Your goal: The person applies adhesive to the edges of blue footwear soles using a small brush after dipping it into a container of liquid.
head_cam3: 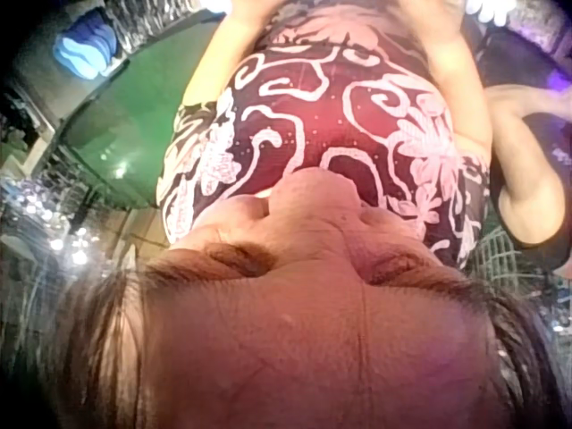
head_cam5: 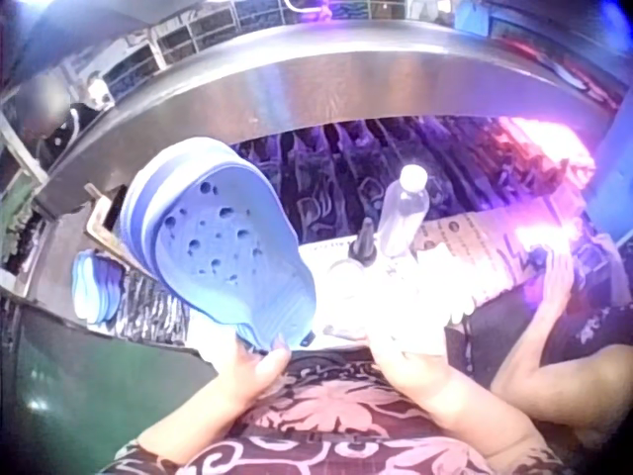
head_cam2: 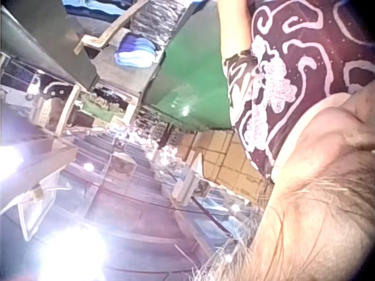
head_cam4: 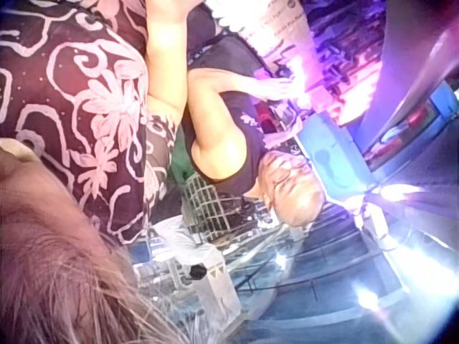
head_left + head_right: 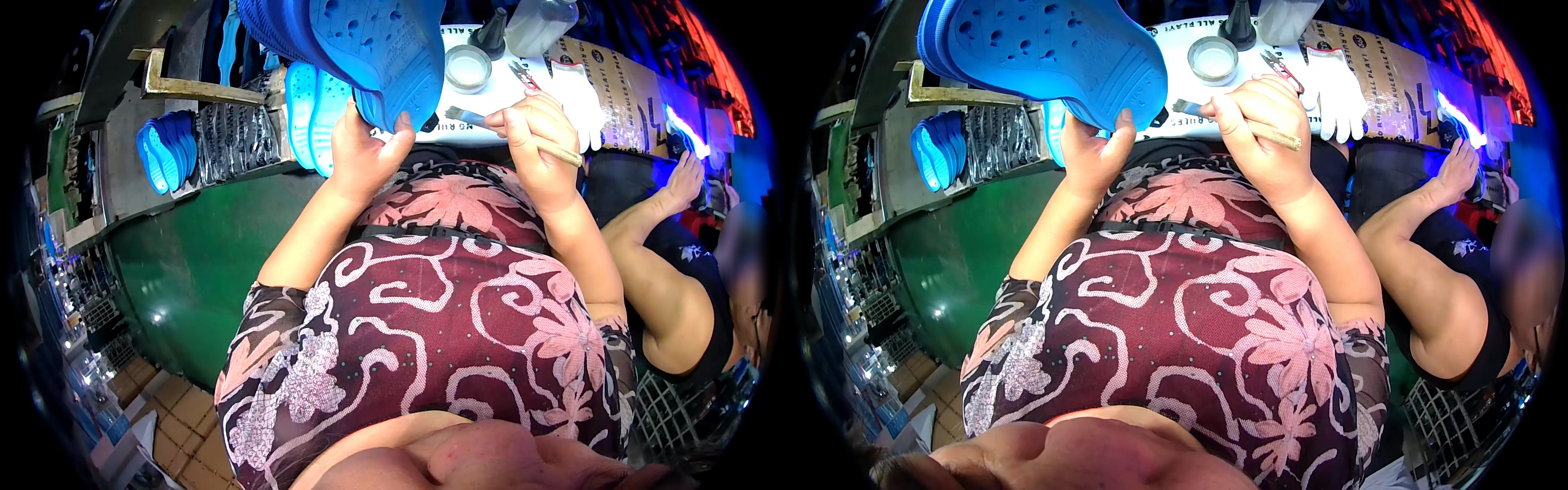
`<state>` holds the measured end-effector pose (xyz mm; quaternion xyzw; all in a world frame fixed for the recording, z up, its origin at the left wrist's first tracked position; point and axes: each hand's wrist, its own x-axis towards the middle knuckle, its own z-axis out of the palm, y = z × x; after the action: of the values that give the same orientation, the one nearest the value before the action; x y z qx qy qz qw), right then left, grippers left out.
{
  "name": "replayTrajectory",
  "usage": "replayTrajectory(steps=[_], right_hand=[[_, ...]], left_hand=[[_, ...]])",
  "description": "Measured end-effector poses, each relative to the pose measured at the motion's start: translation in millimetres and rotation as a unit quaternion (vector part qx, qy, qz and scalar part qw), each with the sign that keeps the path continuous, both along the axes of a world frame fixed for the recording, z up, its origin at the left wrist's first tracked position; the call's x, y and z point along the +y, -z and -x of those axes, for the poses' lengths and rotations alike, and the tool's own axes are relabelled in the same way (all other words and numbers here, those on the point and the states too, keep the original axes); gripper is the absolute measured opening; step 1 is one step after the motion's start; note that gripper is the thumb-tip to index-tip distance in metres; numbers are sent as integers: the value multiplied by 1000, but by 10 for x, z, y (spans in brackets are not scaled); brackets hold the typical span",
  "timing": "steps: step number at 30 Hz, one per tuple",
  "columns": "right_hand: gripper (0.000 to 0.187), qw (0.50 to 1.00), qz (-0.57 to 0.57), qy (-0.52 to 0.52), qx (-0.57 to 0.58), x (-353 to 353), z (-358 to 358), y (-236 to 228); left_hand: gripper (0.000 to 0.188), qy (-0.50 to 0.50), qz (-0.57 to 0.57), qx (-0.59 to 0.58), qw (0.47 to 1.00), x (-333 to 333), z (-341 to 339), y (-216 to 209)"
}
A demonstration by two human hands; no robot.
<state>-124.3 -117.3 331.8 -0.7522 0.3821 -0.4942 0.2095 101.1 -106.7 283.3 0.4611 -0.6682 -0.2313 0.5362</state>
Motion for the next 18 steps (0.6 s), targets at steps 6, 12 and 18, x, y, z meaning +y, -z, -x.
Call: replayTrajectory(steps=[6, 12, 18], right_hand=[[16, 998, 21, -40, 50, 26, -73, -23], [16, 999, 25, -24, 16, 27, -32, 11], [20, 998, 35, -32, 28, 46, -128, -27]], left_hand=[[47, 10, -17, 27, 999, 1, 39, -17], [46, -9, 0, 31, 999, -24, 26, -24], [42, -7, 11, 15, 1000, -11, 59, -21]])
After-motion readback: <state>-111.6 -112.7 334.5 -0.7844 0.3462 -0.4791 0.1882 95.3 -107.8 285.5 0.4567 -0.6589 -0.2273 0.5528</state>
